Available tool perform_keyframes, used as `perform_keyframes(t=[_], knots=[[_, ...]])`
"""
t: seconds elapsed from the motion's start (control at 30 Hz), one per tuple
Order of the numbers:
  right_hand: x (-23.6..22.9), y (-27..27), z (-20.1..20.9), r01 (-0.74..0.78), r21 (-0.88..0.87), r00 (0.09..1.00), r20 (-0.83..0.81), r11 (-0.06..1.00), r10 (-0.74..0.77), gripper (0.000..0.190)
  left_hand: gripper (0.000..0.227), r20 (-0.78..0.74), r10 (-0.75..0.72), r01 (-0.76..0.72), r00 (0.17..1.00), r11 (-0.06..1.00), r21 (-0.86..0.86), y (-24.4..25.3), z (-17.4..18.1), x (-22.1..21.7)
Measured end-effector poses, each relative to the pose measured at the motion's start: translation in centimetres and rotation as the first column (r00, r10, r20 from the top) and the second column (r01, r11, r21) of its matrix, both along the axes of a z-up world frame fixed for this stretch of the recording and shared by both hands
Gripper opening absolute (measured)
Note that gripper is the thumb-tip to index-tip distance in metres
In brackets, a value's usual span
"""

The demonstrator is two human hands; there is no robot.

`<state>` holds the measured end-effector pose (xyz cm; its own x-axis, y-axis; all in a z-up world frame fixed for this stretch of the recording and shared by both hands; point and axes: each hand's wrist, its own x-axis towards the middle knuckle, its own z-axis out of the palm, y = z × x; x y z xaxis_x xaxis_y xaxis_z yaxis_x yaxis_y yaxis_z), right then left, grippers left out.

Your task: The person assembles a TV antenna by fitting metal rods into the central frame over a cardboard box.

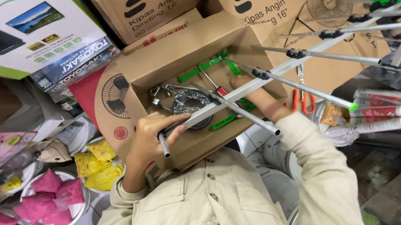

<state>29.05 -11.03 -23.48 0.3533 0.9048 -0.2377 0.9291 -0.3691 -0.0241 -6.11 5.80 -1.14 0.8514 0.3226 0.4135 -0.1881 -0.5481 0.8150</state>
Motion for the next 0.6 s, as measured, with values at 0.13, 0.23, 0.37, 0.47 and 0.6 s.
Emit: perform_keyframes(t=[0.13, 0.23, 0.37, 0.47, 0.6], knots=[[-0.8, -3.2, 3.3, 0.003, 0.095, 0.983, -0.182, 0.995, 0.014, 0.022, 0.051, -0.055, -0.104, 0.101, 0.993, 0.993, -0.057, 0.9, 0.2, -0.7], [-2.7, -4.8, 7.5, 0.038, 0.224, 0.923, -0.381, 0.974, 0.052, 0.018, 0.059, 0.105, -0.243, 0.255, 0.964, 0.959, -0.120, 2.4, -0.8, -0.9], [-7.4, -6.2, 13.0, 0.268, 0.274, 0.850, -0.518, 0.924, -0.093, 0.024, 0.057, 0.264, -0.237, 0.253, 0.935, 0.967, -0.027, 1.9, -4.3, -0.3], [-10.9, -6.8, 15.6, 0.423, 0.259, 0.814, -0.531, 0.868, -0.238, 0.014, 0.051, 0.315, -0.235, 0.217, 0.919, 0.972, 0.091, 1.3, -5.9, 0.2], [-15.4, -6.5, 19.2, 0.325, 0.803, 0.740, -0.545, 0.500, 0.395, 0.015, 0.053, 0.329, -0.218, 0.185, 0.919, 0.974, 0.129, 0.3, -5.8, 0.2]])
